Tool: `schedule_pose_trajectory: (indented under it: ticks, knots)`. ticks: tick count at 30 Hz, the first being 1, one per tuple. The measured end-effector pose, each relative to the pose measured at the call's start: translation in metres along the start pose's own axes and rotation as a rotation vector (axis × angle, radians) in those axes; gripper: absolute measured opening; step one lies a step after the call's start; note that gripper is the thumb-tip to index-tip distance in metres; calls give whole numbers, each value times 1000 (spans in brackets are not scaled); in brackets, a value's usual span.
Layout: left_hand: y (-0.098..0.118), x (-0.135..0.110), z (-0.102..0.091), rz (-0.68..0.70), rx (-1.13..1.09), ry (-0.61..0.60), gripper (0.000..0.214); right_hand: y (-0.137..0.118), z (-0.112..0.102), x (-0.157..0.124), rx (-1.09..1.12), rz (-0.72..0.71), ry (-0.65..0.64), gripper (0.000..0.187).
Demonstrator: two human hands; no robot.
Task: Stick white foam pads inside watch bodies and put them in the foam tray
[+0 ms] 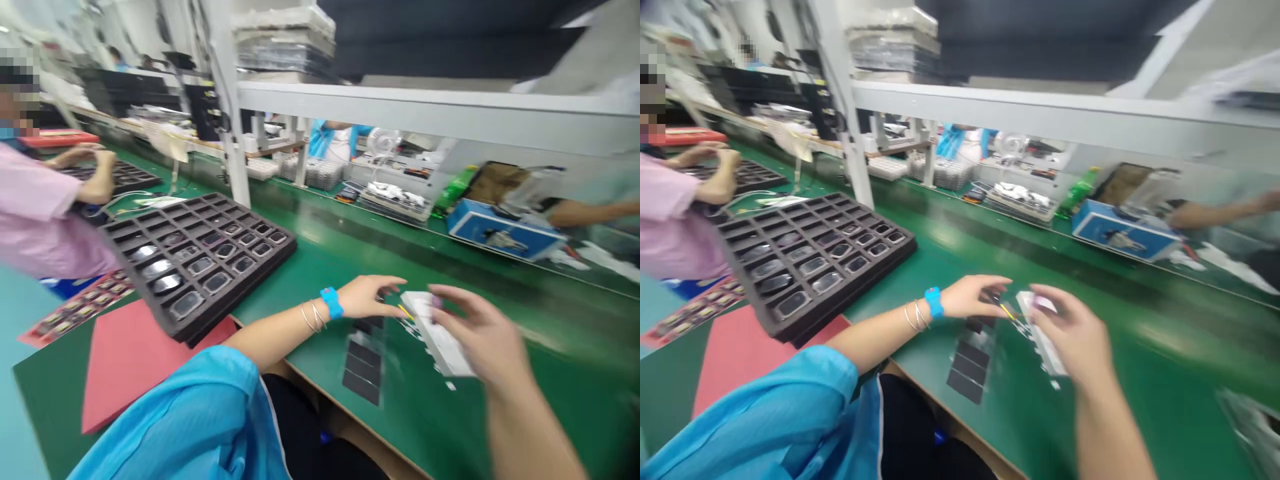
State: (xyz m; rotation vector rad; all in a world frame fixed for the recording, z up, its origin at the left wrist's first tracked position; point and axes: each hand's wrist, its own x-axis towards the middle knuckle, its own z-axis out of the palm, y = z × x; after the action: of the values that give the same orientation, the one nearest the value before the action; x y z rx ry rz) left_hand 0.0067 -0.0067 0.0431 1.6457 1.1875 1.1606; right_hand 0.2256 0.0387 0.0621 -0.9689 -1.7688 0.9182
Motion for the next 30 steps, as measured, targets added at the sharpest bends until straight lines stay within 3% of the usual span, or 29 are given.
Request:
schedule_pose_trajectory:
  ticks: [4,9,14,18,25,30]
  knots:
    - [-29,4,18,-181,-517,-129,68,20,51,-9,498,189,-43,39]
    - [-39,-6,24,-325,-777,-75,49,38,66,-19,721,269,-66,38]
    - [-38,-6,27,-424,-699,48,42,44,66,-22,494,138,-34,27]
    - [-36,-7,24,-416,-692,88,44,52,66,-20,298,86,18,25]
    - [-29,-9,23,-452,-789,-40,42,50,63,-20,247,86,38,23]
    - [-27,-10,25,-395,-723,-29,49,45,64,-24,133,8,52,25]
